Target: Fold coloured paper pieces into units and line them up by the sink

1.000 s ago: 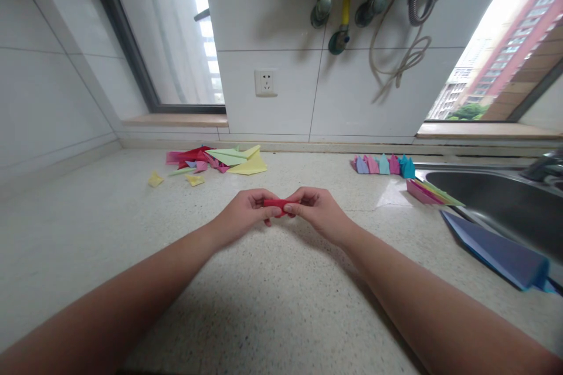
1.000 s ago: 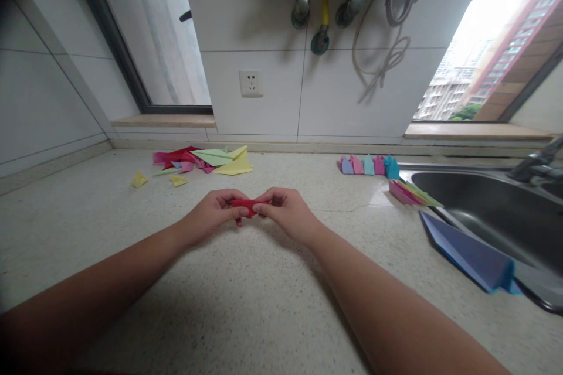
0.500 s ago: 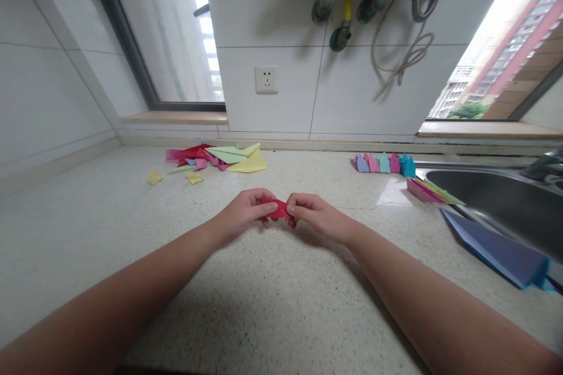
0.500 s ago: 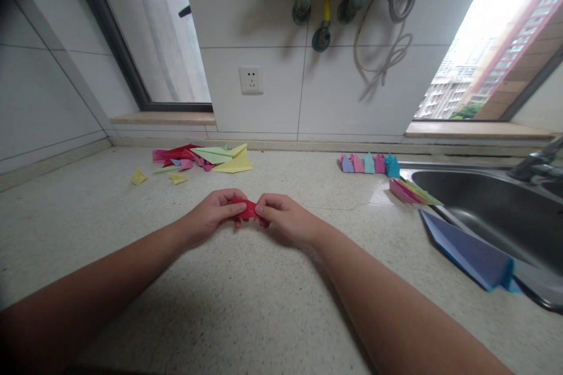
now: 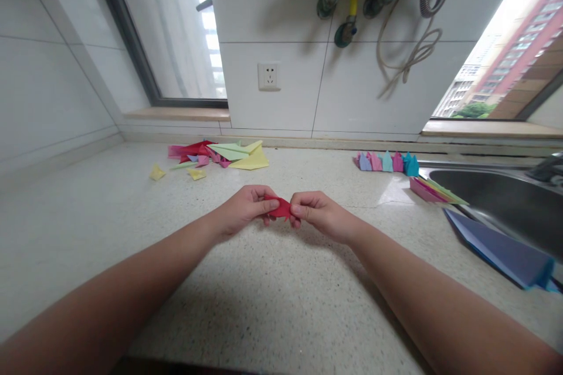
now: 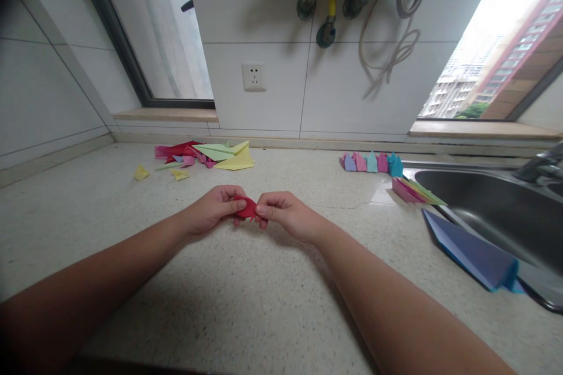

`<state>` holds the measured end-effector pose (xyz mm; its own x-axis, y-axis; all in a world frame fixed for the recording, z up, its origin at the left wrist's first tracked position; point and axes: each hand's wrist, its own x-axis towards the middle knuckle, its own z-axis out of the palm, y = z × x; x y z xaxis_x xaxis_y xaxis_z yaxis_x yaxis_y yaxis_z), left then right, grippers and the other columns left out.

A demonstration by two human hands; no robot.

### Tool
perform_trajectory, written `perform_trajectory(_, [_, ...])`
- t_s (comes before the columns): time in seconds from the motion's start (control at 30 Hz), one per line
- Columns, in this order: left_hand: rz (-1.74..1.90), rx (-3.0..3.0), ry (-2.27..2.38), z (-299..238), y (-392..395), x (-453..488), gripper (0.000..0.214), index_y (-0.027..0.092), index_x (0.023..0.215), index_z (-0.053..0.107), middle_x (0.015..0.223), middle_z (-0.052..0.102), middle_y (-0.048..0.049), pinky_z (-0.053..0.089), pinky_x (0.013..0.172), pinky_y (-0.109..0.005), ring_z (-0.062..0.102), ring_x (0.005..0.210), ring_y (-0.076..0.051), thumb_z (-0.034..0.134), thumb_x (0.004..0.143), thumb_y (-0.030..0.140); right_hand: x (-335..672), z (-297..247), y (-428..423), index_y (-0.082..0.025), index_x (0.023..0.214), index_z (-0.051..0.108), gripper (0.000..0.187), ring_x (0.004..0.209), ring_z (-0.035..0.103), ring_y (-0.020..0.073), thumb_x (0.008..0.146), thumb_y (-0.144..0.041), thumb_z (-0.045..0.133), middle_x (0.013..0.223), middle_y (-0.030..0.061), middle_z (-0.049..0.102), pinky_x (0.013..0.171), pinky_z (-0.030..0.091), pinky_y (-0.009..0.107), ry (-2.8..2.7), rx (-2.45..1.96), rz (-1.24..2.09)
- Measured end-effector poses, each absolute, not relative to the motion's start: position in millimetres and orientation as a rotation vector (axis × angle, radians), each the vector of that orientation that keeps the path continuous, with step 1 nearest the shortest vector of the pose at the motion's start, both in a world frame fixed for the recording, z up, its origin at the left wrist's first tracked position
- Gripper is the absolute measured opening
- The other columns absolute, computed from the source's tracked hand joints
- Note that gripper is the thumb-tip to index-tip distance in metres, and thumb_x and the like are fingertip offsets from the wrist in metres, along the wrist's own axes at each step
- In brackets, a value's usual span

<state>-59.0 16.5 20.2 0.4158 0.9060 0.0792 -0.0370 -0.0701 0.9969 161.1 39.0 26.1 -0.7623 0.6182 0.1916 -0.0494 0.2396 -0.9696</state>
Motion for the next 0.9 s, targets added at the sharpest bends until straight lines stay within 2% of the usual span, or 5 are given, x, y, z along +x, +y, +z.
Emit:
perform_trajectory(0.4, [0.957, 1.303, 0.682, 23.6, 10.9, -58.3, 0.026, 0.013, 0.076, 0.063, 0.066, 0.067, -0.0017, 0.041, 0.058, -0.022, 0.058, 0.059, -0.01, 0.081, 0.075, 0.033, 162.2, 29.1, 36.9, -0.016, 0.075, 0.066, 0.033, 0.074, 0.058, 0.014, 0.09, -0.046, 0.063, 0.073, 0.0018, 0.065, 0.077, 0.042, 0.029, -2.001, -0.447, 1.562])
perform_trajectory(0.6, [0.912, 1.227, 0.748, 21.5, 11.0, -61.1, 0.026, 0.012, 0.084, 0.068, 0.075, 0.07, -0.0048, 0.043, 0.061, -0.024, 0.06, 0.063, -0.012, 0.081, 0.075, 0.033, 160.6, 29.5, 34.7, -0.016, 0.077, 0.064, 0.036, 0.074, 0.058, 0.0144, 0.091, -0.049, 0.059, 0.075, 0.0033, 0.067, 0.076, 0.045, 0.03, -1.995, -0.553, 1.603])
perform_trajectory(0.7, [0.939, 1.185, 0.784, 21.1, 12.5, -60.4, 0.026, 0.012, 0.091, 0.072, 0.082, 0.071, -0.0071, 0.042, 0.061, -0.023, 0.058, 0.064, -0.01, 0.078, 0.078, 0.033, 160.1, 29.1, 35.6, -0.016, 0.082, 0.063, 0.034, 0.075, 0.059, 0.0152, 0.095, -0.045, 0.052, 0.078, 0.0041, 0.065, 0.076, 0.046, 0.031, -1.971, -0.577, 1.484])
perform_trajectory(0.8, [0.978, 1.125, 0.808, 19.8, 14.7, -59.1, 0.026, 0.012, 0.097, 0.074, 0.083, 0.071, -0.007, 0.041, 0.06, -0.021, 0.056, 0.064, -0.008, 0.076, 0.08, 0.032, 159.4, 25.4, 36.4, -0.019, 0.101, 0.059, 0.016, 0.078, 0.059, 0.0149, 0.095, -0.032, 0.051, 0.09, 0.0037, 0.063, 0.077, 0.047, 0.032, -1.939, -0.591, 1.29])
perform_trajectory(0.9, [0.998, 1.074, 0.835, 17.7, 16.8, -58.3, 0.027, 0.013, 0.101, 0.075, 0.082, 0.07, -0.0068, 0.04, 0.059, -0.02, 0.054, 0.063, -0.008, 0.076, 0.08, 0.03, 158.9, 23.0, 35.7, -0.022, 0.114, 0.054, 0.024, 0.08, 0.058, 0.0147, 0.09, -0.024, 0.057, 0.103, 0.0055, 0.061, 0.073, 0.048, 0.031, -2.052, -0.665, 0.967])
